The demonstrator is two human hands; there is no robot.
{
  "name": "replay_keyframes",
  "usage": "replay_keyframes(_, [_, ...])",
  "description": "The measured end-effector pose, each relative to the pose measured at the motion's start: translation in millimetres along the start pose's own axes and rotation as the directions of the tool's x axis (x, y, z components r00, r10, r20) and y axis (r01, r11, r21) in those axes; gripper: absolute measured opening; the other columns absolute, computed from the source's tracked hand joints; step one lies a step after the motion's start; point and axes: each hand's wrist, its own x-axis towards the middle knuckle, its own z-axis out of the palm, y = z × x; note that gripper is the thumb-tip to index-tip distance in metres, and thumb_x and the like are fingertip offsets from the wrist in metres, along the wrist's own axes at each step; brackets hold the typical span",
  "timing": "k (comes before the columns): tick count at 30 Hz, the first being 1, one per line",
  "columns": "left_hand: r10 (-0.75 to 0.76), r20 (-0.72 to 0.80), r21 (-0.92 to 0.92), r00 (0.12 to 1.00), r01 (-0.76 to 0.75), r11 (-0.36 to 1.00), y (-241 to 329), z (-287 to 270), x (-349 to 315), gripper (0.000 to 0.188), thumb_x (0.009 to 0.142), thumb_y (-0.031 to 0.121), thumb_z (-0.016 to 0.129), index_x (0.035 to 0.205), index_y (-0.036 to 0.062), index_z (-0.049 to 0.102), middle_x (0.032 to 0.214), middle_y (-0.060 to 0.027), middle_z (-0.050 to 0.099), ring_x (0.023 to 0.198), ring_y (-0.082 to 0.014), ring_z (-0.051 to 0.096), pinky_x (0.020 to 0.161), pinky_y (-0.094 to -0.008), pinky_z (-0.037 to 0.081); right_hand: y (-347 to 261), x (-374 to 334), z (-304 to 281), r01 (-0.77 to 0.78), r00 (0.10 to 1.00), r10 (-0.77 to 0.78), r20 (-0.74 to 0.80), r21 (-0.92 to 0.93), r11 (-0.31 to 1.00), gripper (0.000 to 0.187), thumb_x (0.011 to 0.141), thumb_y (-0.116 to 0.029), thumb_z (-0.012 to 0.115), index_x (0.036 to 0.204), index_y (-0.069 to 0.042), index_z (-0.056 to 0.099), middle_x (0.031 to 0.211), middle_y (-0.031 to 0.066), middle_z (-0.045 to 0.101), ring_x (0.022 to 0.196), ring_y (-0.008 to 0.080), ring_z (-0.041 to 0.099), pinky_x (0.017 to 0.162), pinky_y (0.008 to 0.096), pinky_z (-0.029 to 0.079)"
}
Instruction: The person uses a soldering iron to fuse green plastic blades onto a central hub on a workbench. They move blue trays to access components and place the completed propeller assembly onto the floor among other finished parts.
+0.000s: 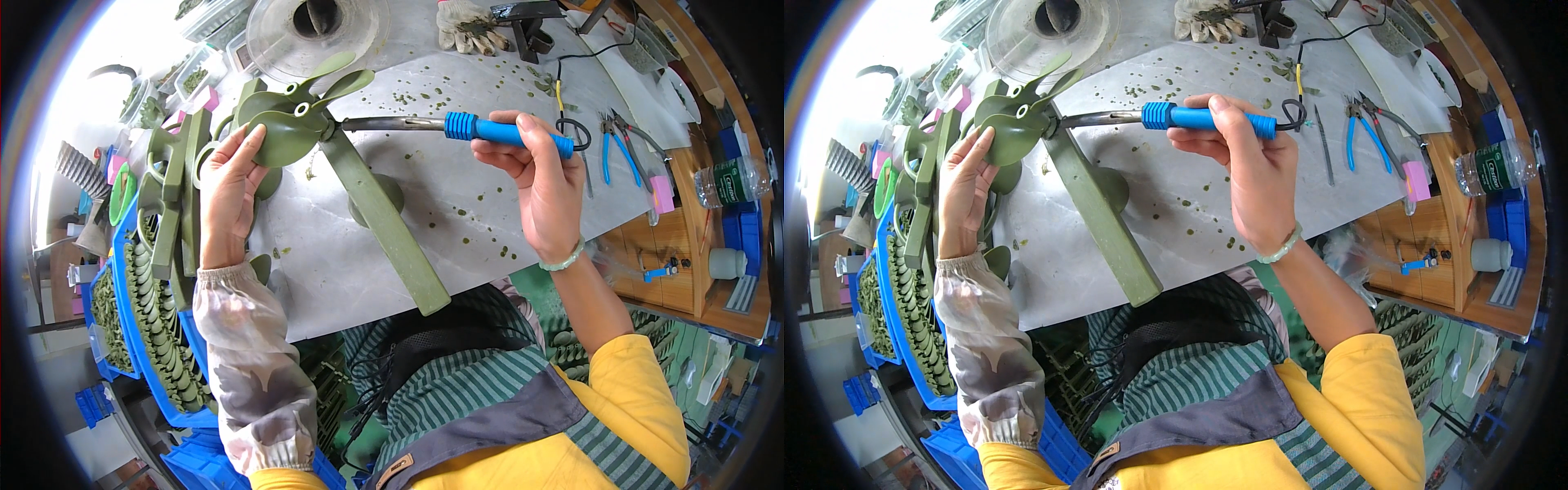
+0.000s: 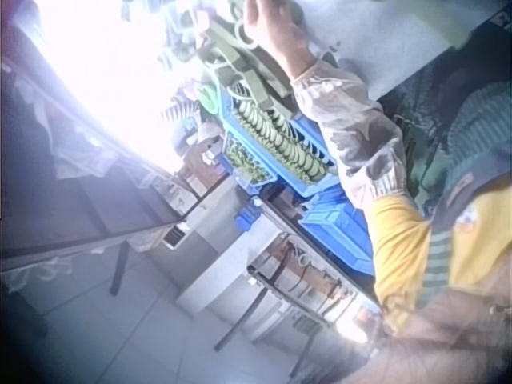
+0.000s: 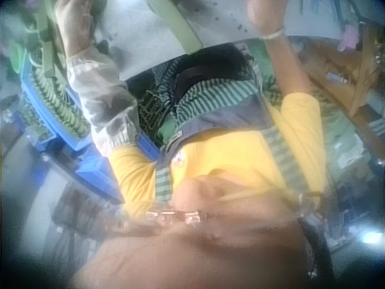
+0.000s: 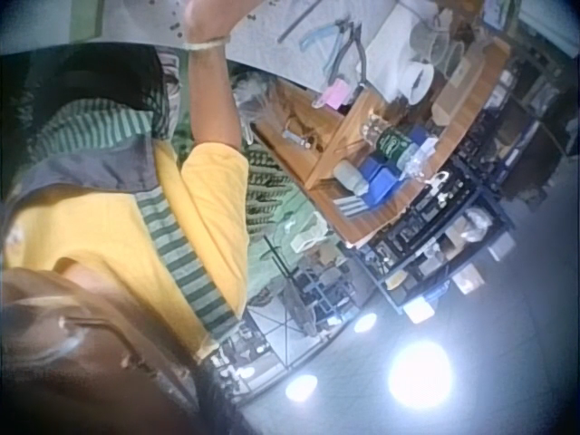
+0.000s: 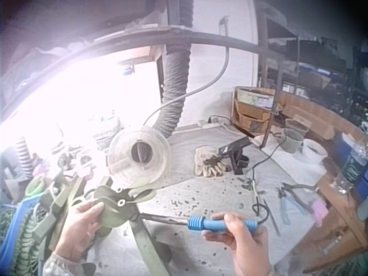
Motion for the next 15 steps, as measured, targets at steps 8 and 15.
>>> replay_keyframes(8, [-0.003,-0.012,0.008,1.000,0.003,1.000,2.4,1.6,-1.1,0.022,0.090,0.009,0.063,0.111,0.0019,0.062,0.103,-0.0053,0.068,0.088,-0.0110,0.066,0.080,-0.0229,0.053,-0.7,-1.0,-0.6,-0.023,1.000,0.023,-0.005,0.024,0.999,0.029,0.094,-0.018,0.053,0.100,0.008,0.064,0.089,0.0141,0.067,0.077,0.0215,0.069,0.076,0.0323,0.058])
replay_keyframes(15, [0.003,-0.010,0.015,1.000,-0.003,1.000,1.4,0.8,-1.4,0.022,0.090,0.009,0.063,0.111,0.0021,0.062,0.103,-0.0054,0.068,0.088,-0.0111,0.066,0.080,-0.0229,0.053,1.5,3.5,0.5,0.018,1.000,-0.018,-0.010,0.022,1.000,0.030,0.095,-0.019,0.053,0.100,0.008,0.064,0.086,0.0142,0.067,0.076,0.0214,0.069,0.076,0.0326,0.058])
